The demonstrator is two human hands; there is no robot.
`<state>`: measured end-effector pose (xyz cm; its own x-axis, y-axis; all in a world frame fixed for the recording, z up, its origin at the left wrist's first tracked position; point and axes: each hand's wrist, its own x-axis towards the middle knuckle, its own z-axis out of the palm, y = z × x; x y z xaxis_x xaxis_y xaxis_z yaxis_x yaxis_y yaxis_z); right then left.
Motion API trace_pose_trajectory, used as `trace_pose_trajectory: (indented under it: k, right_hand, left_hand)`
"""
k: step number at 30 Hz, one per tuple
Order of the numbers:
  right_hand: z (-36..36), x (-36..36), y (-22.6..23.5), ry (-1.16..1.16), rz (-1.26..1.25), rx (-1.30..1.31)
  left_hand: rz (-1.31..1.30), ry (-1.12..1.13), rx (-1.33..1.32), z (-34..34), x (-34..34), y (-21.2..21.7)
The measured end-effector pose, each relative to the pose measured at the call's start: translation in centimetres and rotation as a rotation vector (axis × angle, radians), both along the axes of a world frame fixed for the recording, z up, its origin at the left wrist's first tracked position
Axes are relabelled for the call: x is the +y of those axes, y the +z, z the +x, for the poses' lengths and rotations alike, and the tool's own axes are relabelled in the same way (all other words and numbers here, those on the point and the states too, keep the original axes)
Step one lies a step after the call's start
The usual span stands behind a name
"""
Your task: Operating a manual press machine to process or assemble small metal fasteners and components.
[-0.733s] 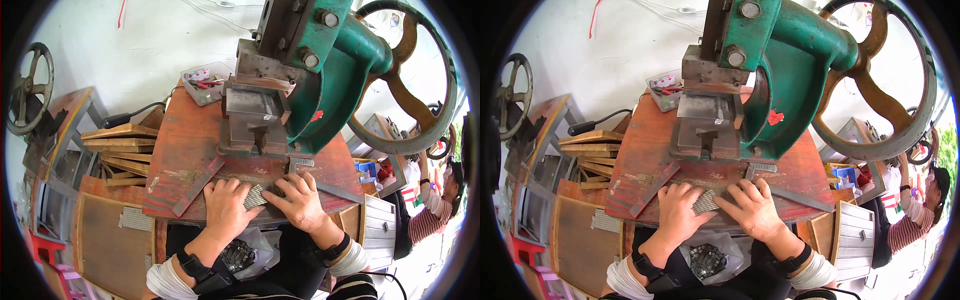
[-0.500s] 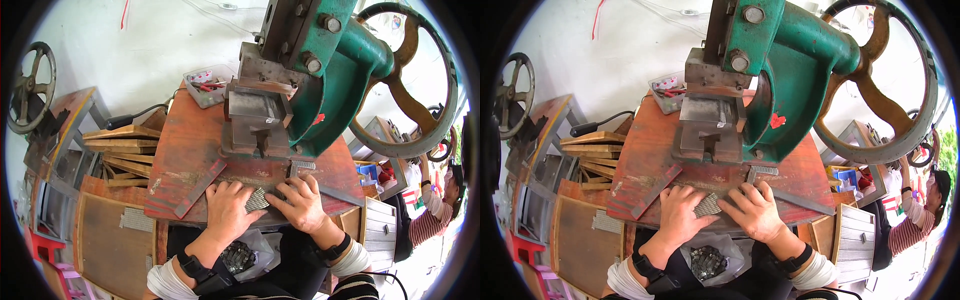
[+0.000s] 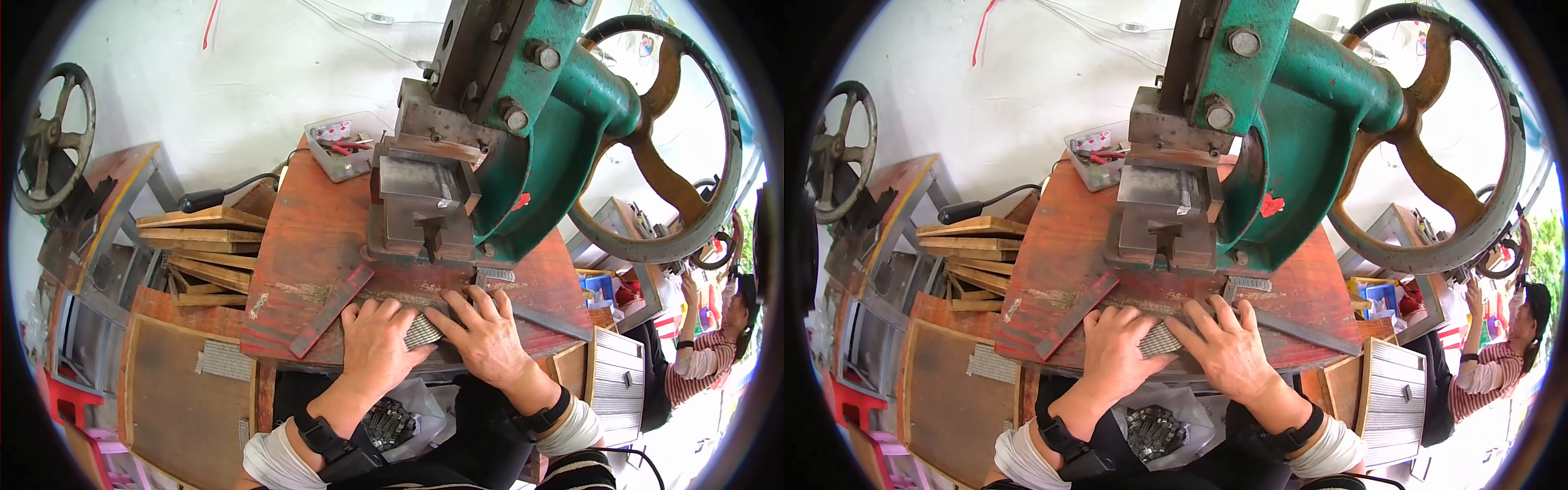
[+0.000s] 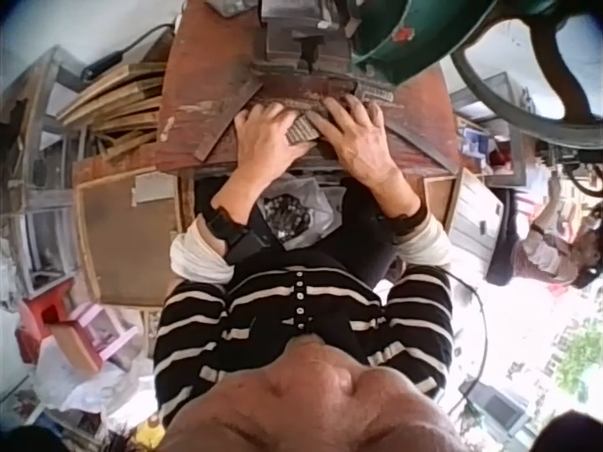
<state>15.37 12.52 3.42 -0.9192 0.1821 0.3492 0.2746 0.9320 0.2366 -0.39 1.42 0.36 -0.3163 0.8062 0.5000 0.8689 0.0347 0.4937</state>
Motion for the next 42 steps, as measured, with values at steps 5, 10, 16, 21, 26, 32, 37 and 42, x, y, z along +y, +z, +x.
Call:
trace_pose_trajectory:
  k: [5,10,16,21,26,32,37,42]
  right_hand:
    - [-0.1,-0.5,0.5,-0.040,0.013,-0.075]
    - [0.0,-1.1,0.4,-0.033,0.059,-0.078]
    - [0.1,-0.9,0.4,-0.062,0.039,-0.060]
    - [-0.1,-1.0,0.4,-0.044,0.035,0.000]
    - [0.2,-0.7,0.3,-0.033,0.054,0.012]
    - [0.0,-0.6,0.6,-0.061,-0.051,0.015]
    - [-0.2,-1.0,0.5,-0.057,0.003,-0.039]
    - [-0.3,-2.0,0.4,-0.063,0.019,-0.013]
  left_hand:
    - [-0.019,0.003,-0.001,0.0,-0.1,0.1]
    - [-0.017,0.013,0.000,0.0,-0.1,0.1]
    - [-0.024,0.021,-0.002,0.0,-0.1,0.0]
    - [-0.012,0.024,0.002,0.1,0.0,0.2]
    - [-0.037,0.015,-0.011,0.0,0.0,0.0]
    - [-0.026,0.025,-0.005,0.1,0.0,0.1]
    - [-0.014,0.022,-0.007,0.1,0.0,0.0]
    - [-0.013,0.034,0.003,0.1,0.2,-0.3]
